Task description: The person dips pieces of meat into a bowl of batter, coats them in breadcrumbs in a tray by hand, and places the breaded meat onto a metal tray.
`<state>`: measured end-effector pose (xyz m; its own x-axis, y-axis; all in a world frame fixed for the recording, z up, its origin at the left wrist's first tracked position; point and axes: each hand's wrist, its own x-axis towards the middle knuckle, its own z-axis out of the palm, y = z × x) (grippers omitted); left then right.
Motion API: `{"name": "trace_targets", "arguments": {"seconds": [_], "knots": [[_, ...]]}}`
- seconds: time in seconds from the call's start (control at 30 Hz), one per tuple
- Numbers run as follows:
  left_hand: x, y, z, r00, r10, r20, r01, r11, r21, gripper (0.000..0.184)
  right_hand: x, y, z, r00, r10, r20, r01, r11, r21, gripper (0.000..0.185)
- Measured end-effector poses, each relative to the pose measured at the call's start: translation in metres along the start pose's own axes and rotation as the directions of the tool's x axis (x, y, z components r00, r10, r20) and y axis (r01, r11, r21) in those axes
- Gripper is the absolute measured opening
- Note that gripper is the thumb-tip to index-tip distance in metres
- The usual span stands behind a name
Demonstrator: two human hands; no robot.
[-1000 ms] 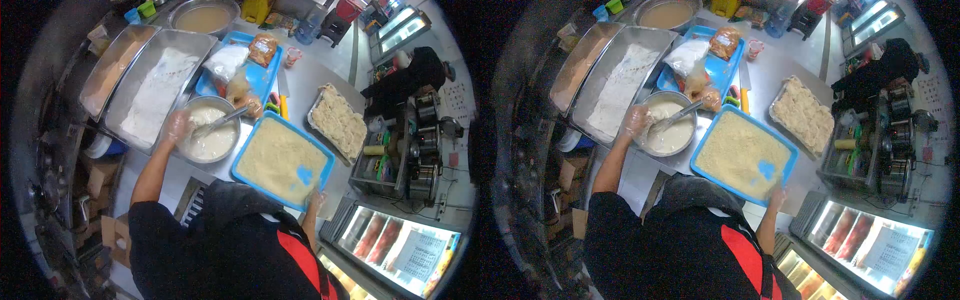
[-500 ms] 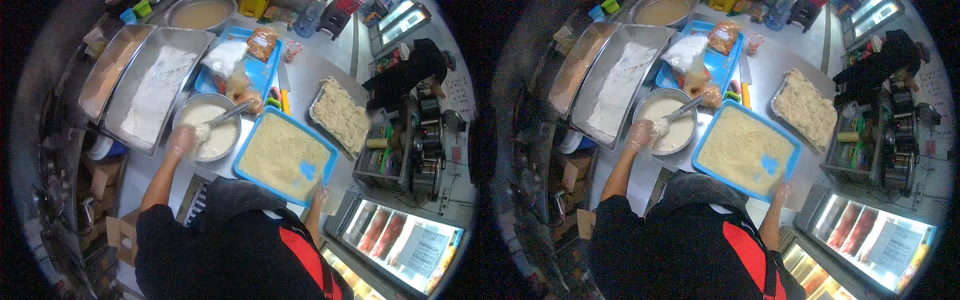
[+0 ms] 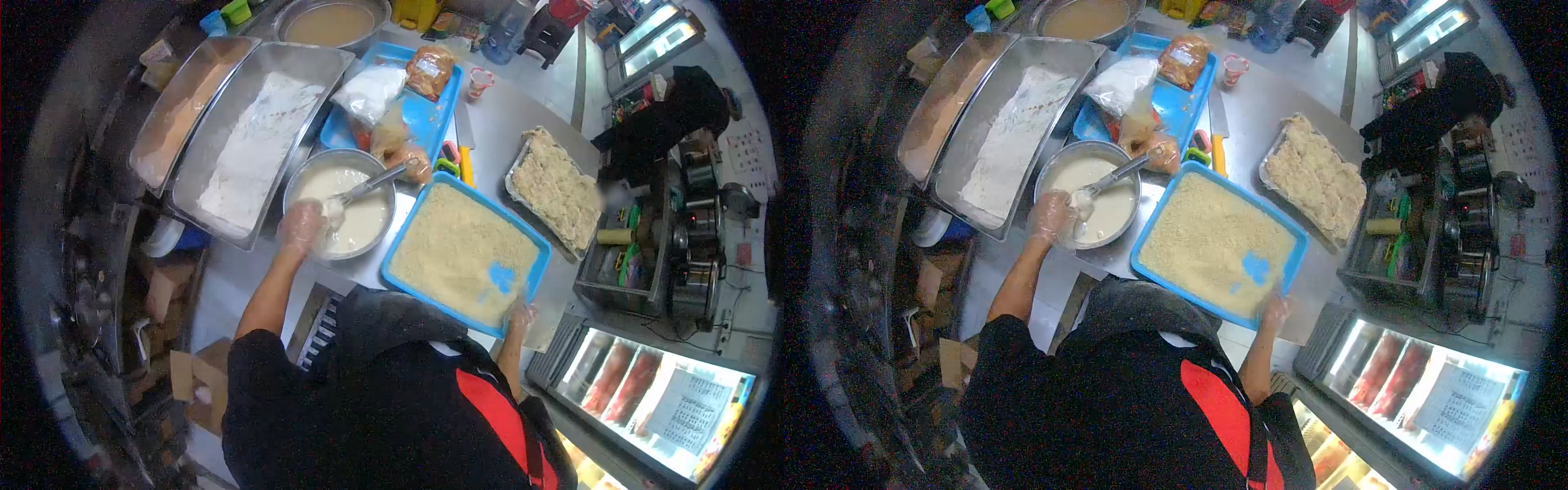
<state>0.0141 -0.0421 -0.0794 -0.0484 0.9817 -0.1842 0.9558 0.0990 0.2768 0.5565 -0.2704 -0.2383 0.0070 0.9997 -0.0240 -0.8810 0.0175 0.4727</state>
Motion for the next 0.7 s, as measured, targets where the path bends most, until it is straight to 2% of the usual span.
{"name": "trace_targets", "arguments": {"seconds": [0.1, 0.17, 0.27, 0.3, 0.33, 0.37, 0.47, 0.5, 0.57, 0.63, 0.7], "knots": [[0.002, -0.016, 0.017, 0.991, 0.113, -0.077, -0.115, 0.993, -0.016, 0.018, 0.001, 0.014, 0.008, 1.0, 0.013, -0.009, -0.013, 1.0, -0.012, 0.053], [0.001, -0.022, 0.017, 0.959, 0.226, -0.169, -0.238, 0.97, -0.055, 0.019, 0.006, 0.03, 0.019, 0.995, 0.098, 0.036, -0.096, 0.993, -0.063, 0.048], [0.005, -0.017, 0.008, 0.975, 0.19, -0.116, -0.195, 0.98, -0.033, 0.021, 0.014, 0.045, 0.029, 0.969, 0.23, 0.094, -0.215, 0.966, -0.146, 0.043], [0.007, -0.02, 0.008, 0.98, 0.173, -0.095, -0.182, 0.979, -0.094, 0.022, 0.009, 0.008, 0.01, 0.999, -0.038, -0.033, 0.034, 0.993, -0.112, 0.046], [0.011, -0.026, 0.009, 0.985, 0.156, -0.072, -0.166, 0.974, -0.154, 0.022, 0.002, -0.033, -0.012, 0.929, -0.329, -0.17, 0.303, 0.939, -0.161, 0.049], [0.013, -0.03, 0.009, 0.989, 0.141, -0.05, -0.148, 0.966, -0.213, 0.023, -0.004, -0.071, -0.032, 0.779, -0.562, -0.278, 0.496, 0.823, -0.277, 0.052], [0.002, -0.015, -0.024, 0.971, 0.143, -0.19, -0.191, 0.944, -0.268, 0.023, -0.016, -0.066, -0.042, 0.945, -0.231, -0.23, 0.26, 0.96, 0.106, 0.045], [0.001, -0.012, -0.031, 0.962, 0.155, -0.223, -0.213, 0.94, -0.267, 0.021, -0.014, -0.06, -0.041, 0.985, -0.132, -0.114, 0.145, 0.983, 0.11, 0.047], [0.0, -0.008, -0.042, 0.942, 0.18, -0.282, -0.256, 0.931, -0.262, 0.018, -0.013, -0.05, -0.038, 0.99, 0.075, 0.117, -0.084, 0.993, 0.078, 0.051], [-0.006, 0.003, -0.045, 0.959, 0.2, -0.203, -0.234, 0.959, -0.162, 0.015, -0.004, -0.015, -0.007, 0.979, 0.188, 0.082, -0.188, 0.982, -0.019, 0.049], [-0.013, 0.014, -0.039, 0.968, 0.194, -0.156, -0.213, 0.97, -0.115, 0.016, -0.001, -0.001, 0.001, 0.985, 0.153, 0.075, -0.168, 0.947, 0.274, 0.048]]}}
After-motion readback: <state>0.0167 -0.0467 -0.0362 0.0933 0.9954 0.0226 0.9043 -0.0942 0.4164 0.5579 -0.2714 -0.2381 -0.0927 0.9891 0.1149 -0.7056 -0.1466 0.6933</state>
